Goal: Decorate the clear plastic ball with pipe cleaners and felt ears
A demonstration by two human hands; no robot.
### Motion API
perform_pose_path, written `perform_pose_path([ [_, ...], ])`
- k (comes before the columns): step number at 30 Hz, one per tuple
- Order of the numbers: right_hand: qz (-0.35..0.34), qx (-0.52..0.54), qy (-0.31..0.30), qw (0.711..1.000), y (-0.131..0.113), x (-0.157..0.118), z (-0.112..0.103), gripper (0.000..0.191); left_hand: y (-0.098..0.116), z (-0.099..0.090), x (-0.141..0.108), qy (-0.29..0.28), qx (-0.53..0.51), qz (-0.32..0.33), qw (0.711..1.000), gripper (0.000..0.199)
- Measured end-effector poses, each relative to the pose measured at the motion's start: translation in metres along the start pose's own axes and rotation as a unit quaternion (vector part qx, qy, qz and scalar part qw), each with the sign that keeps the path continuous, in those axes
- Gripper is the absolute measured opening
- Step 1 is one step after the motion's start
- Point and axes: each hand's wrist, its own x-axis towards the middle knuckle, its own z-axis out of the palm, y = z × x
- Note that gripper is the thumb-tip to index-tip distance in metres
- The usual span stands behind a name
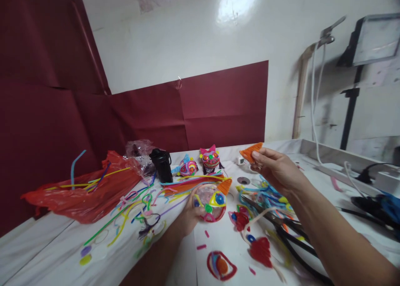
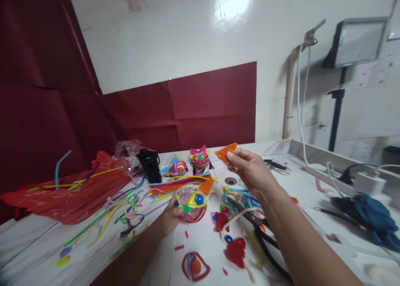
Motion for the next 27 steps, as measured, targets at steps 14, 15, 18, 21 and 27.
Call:
perform_pose_path([
  [14, 0.003, 0.008, 0.002, 1.000, -0.002, 0.002, -0.005, 0.039, 0.007, 0.014, 0.001, -0.015, 0.023, 0.013, 1.000, 0.072],
  [15, 0.002, 0.007, 0.001, 1.000, -0.002, 0.003, -0.006, 0.039, 0.008, 0.014, 0.000, -0.011, 0.019, 0.011, 1.000, 0.074],
  [18, 0.004, 0.003, 0.000, 1.000, 0.000, 0.005, -0.006, 0.040, 0.008, 0.015, 0.000, -0.005, 0.010, 0.011, 1.000, 0.082],
  [21, 0.008, 0.005, 0.005, 1.000, 0.000, 0.005, -0.006, 0.043, 0.006, 0.013, -0.001, 0.003, -0.005, 0.009, 1.000, 0.087],
  [27, -0.001, 0.023, 0.017, 1.000, -0.003, 0.002, -0.006, 0.046, 0.002, 0.009, 0.000, 0.020, -0.026, -0.015, 0.999, 0.093],
])
